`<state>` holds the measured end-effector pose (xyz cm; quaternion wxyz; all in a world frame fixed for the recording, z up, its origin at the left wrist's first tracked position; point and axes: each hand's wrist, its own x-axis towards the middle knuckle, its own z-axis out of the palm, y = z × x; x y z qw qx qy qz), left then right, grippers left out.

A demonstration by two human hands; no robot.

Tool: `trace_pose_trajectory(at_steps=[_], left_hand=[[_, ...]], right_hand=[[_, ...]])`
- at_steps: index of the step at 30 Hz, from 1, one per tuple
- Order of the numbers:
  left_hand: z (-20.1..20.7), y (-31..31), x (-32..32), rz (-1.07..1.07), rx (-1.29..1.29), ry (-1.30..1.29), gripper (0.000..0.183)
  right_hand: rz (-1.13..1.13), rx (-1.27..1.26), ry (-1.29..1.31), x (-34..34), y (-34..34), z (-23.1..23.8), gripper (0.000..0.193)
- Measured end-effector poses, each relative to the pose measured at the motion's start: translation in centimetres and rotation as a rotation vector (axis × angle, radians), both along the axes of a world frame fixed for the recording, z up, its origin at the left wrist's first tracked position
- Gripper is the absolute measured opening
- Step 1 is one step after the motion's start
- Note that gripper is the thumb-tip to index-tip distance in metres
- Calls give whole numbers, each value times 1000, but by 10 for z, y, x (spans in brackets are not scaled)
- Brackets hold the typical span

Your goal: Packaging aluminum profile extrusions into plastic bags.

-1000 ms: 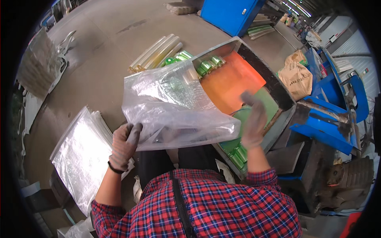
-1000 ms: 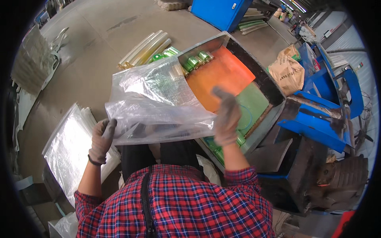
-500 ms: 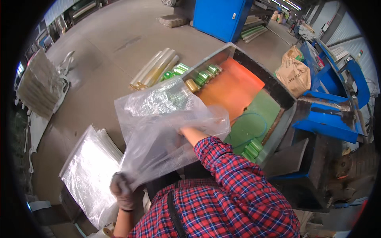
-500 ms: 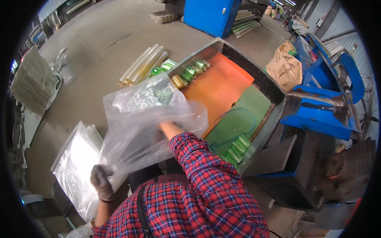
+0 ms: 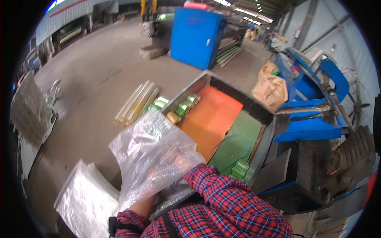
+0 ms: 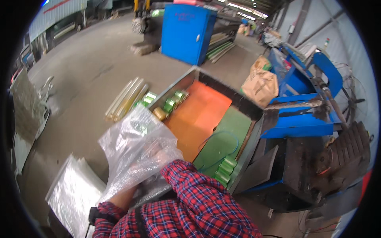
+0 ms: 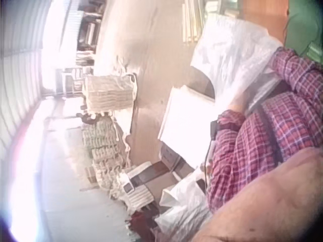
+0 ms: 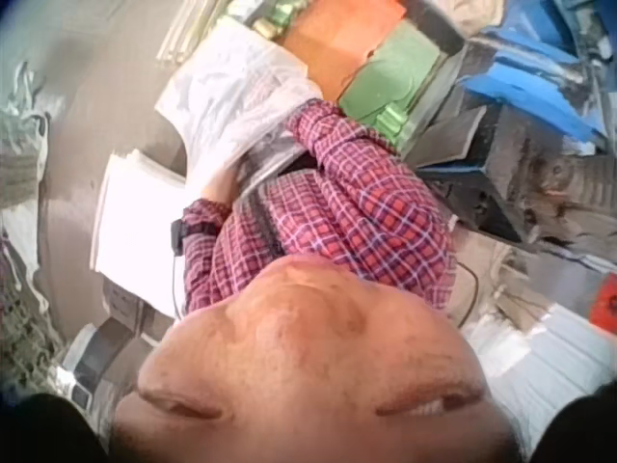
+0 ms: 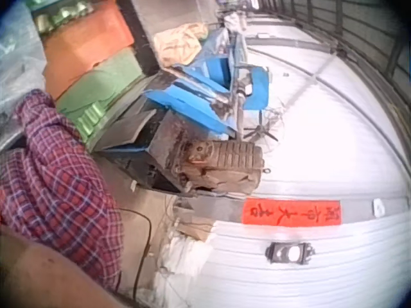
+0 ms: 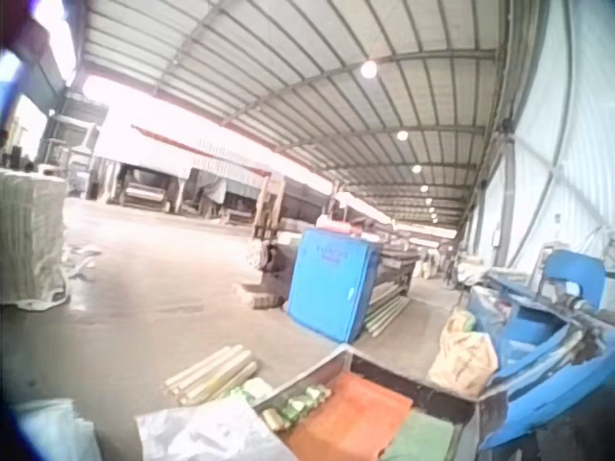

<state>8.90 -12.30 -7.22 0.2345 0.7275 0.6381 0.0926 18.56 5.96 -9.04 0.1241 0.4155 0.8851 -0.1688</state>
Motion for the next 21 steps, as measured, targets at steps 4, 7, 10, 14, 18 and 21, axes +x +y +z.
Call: trace_pose_trajectory(at_steps=[4, 7, 10, 14, 18, 21], left_hand=[[47, -39, -68, 187, -110, 93, 31], [64, -49, -72, 241, -79, 83, 31], [85, -44, -66, 291, -38, 3, 31], [124, -40, -51, 350, 54, -174, 32], [178, -51, -35, 416, 187, -387, 33], [216, -54, -37, 416, 332, -427, 34]], right_hand=[[-80, -123, 178, 39, 16, 34, 34], [-89, -365, 447, 56, 7, 65, 37], [156, -557, 441, 44, -45, 46, 40], [-44, -613, 832, 64, -61, 77, 45], [-568, -409, 1720, 97, 49, 163, 50], [-857, -9, 1557, 134, 120, 164, 54]])
